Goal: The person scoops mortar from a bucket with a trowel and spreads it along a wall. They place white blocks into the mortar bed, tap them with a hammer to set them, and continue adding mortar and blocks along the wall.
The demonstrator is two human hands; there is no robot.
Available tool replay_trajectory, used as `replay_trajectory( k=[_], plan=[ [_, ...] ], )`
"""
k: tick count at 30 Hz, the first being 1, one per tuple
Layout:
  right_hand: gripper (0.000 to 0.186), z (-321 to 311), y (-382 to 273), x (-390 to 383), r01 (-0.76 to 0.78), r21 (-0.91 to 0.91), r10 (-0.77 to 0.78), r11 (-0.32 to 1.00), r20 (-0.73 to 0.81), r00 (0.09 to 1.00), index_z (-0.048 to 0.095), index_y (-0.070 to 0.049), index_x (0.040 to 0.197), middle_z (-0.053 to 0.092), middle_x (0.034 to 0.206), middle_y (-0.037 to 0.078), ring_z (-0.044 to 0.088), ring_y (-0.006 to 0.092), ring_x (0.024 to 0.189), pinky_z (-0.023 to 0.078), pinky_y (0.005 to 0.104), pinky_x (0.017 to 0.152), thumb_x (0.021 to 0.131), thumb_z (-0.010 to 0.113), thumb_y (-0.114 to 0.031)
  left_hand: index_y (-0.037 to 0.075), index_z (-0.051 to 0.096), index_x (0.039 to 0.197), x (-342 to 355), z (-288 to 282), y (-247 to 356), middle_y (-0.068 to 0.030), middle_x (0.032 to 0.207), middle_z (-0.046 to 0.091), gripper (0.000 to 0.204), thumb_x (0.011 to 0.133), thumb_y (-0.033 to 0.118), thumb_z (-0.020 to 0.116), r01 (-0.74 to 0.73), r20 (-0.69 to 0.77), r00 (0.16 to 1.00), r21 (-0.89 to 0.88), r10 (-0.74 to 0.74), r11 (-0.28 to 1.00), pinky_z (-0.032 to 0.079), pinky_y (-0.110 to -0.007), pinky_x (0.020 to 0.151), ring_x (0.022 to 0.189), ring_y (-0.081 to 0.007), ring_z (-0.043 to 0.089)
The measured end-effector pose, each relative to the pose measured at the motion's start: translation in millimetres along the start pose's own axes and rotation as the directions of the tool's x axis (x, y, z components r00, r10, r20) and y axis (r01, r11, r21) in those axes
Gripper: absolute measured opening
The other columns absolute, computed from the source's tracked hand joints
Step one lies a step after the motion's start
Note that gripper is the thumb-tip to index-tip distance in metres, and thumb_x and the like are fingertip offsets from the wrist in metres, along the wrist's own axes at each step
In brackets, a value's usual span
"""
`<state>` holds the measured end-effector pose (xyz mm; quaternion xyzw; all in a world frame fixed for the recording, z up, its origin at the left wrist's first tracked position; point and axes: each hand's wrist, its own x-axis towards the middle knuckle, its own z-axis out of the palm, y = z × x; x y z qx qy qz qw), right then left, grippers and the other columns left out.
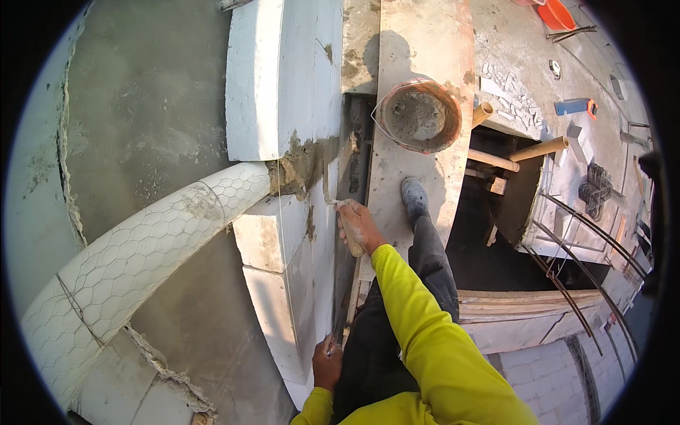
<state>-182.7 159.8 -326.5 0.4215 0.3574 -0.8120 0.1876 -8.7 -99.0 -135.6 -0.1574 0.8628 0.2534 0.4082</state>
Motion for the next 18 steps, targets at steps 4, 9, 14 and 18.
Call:
replay_trajectory(
  k=[4,9,14,18],
  plan=[
    [0.034,1,-4,27,-0.037,0.016,0.034,0.999,0.122,0.992,0.058,-0.008,0.099,0.054,0.071,0.003,0.053,0.0128,0.05,0.045,0.0298,0.044,0.098,0.06,-0.041,-0.006,0.06,0.13,-5,1,-7,-0.0191,0.112,0.067,0.046,0.087,0.009,0.066,0.036,-0.045,0.998,-0.02,-0.037,0.999,0.05,-0.036,0.095,0.105,-0.0278,0.065],
    [0.029,13,7,-14,-0.103,0.15,0.061,0.983,0.259,0.964,0.055,-0.009,0.098,0.054,0.07,0.003,0.053,0.0129,0.048,0.045,0.0286,0.042,0.101,0.057,-0.037,-0.004,0.057,0.135,-9,8,-6,-0.0161,0.12,0.066,0.047,0.09,0.007,0.062,0.145,0.007,0.989,-0.057,-0.145,0.988,0.048,-0.034,0.099,0.109,-0.0236,0.064],
    [0.027,34,-1,-55,-0.059,0.031,0.05,0.998,0.244,0.969,0.054,-0.008,0.098,0.054,0.069,0.003,0.053,0.0134,0.049,0.046,0.0295,0.044,0.102,0.056,-0.035,-0.004,0.058,0.135,-12,16,-8,-0.0159,0.12,0.067,0.047,0.09,0.01,0.064,0.127,0.01,0.992,-0.086,-0.127,0.988,0.048,-0.034,0.1,0.11,-0.0229,0.064],
    [0.03,49,-8,-75,0.018,-0.186,0.019,0.982,0.199,0.98,0.053,-0.008,0.104,0.056,0.071,0.006,0.055,0.0153,0.051,0.047,0.0299,0.046,0.1,0.058,-0.037,-0.002,0.058,0.135,-11,12,2,-0.0241,0.128,0.061,0.051,0.088,0.017,0.063,0.169,0.06,0.985,-0.155,-0.161,0.973,0.046,-0.039,0.102,0.12,-0.0327,0.06]
  ],
)
